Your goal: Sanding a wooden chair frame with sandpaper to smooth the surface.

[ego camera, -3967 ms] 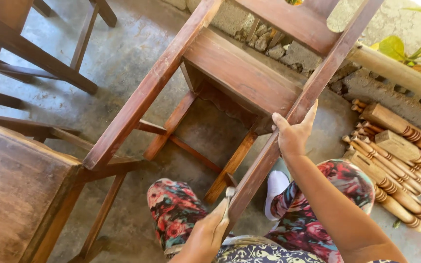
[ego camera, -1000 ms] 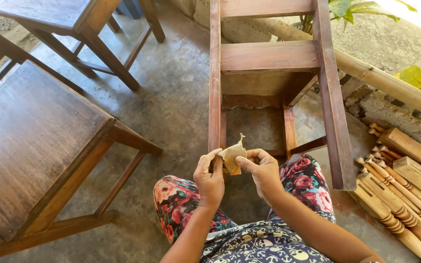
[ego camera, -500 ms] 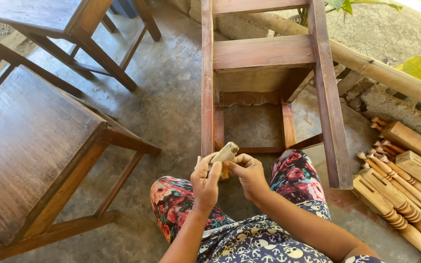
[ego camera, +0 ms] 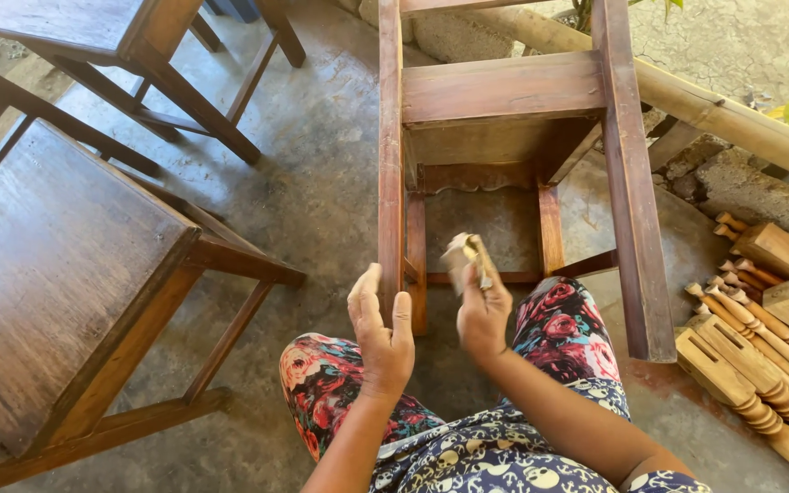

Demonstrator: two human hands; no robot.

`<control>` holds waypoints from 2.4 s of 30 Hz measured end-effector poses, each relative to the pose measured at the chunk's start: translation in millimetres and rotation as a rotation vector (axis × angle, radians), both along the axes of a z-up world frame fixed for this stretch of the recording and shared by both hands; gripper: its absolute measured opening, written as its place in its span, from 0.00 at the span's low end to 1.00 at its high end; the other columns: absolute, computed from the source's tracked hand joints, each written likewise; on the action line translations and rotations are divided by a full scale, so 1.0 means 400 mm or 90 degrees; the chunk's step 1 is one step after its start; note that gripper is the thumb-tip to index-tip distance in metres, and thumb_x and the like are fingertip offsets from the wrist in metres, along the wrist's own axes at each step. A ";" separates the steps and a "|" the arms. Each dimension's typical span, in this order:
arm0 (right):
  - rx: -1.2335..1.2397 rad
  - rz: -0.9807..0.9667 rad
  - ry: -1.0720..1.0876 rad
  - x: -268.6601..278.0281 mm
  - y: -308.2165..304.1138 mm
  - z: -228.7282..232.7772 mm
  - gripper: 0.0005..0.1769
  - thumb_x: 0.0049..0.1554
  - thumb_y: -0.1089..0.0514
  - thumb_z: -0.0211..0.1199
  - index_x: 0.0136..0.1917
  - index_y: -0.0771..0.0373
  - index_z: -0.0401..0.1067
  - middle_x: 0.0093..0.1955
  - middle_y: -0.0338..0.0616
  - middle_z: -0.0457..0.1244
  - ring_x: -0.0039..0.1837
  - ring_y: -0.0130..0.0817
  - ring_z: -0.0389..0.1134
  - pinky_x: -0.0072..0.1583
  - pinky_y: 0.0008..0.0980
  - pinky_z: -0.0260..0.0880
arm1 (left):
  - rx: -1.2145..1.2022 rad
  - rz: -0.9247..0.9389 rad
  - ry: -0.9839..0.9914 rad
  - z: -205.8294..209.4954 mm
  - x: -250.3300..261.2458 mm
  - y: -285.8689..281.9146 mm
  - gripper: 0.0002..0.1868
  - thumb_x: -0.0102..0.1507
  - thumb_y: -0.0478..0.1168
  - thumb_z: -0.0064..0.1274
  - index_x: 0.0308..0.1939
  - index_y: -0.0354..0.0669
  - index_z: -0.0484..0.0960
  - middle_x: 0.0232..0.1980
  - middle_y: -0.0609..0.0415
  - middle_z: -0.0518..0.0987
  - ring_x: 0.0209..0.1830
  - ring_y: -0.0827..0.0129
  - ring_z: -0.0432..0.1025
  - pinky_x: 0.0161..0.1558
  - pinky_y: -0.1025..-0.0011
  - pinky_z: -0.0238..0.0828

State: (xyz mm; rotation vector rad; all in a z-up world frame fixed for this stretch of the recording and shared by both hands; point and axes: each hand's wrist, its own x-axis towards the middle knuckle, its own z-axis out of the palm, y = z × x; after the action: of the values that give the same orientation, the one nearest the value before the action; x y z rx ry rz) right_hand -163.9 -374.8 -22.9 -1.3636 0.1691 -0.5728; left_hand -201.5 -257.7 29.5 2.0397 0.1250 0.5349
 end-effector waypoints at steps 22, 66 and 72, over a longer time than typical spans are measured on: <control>-0.120 0.186 -0.049 0.235 0.136 -0.022 0.23 0.69 0.62 0.50 0.76 0.64 0.64 0.59 0.44 0.58 0.58 0.34 0.59 0.61 0.30 0.61 | 0.029 -0.086 0.176 -0.010 0.009 0.035 0.29 0.70 0.44 0.35 0.73 0.36 0.64 0.70 0.42 0.76 0.64 0.52 0.76 0.60 0.64 0.71; -0.042 0.243 0.112 0.168 0.096 0.088 0.22 0.65 0.51 0.52 0.63 0.69 0.72 0.69 0.51 0.66 0.64 0.37 0.69 0.65 0.31 0.67 | -0.033 -0.075 0.175 -0.025 0.019 0.042 0.28 0.67 0.39 0.37 0.72 0.34 0.66 0.70 0.40 0.76 0.65 0.51 0.74 0.62 0.63 0.69; 0.207 0.152 0.097 0.399 0.159 0.010 0.09 0.58 0.63 0.66 0.44 0.66 0.66 0.71 0.63 0.64 0.65 0.37 0.68 0.66 0.30 0.68 | -0.052 -0.072 0.175 0.016 0.024 0.032 0.27 0.68 0.39 0.35 0.71 0.36 0.67 0.67 0.42 0.78 0.61 0.54 0.76 0.60 0.65 0.70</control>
State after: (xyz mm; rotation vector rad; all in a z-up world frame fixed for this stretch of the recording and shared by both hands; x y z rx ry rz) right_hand -4.3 -311.0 -18.9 -1.0909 0.2094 -0.2280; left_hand -191.7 -245.0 35.7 2.0177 0.1913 0.1748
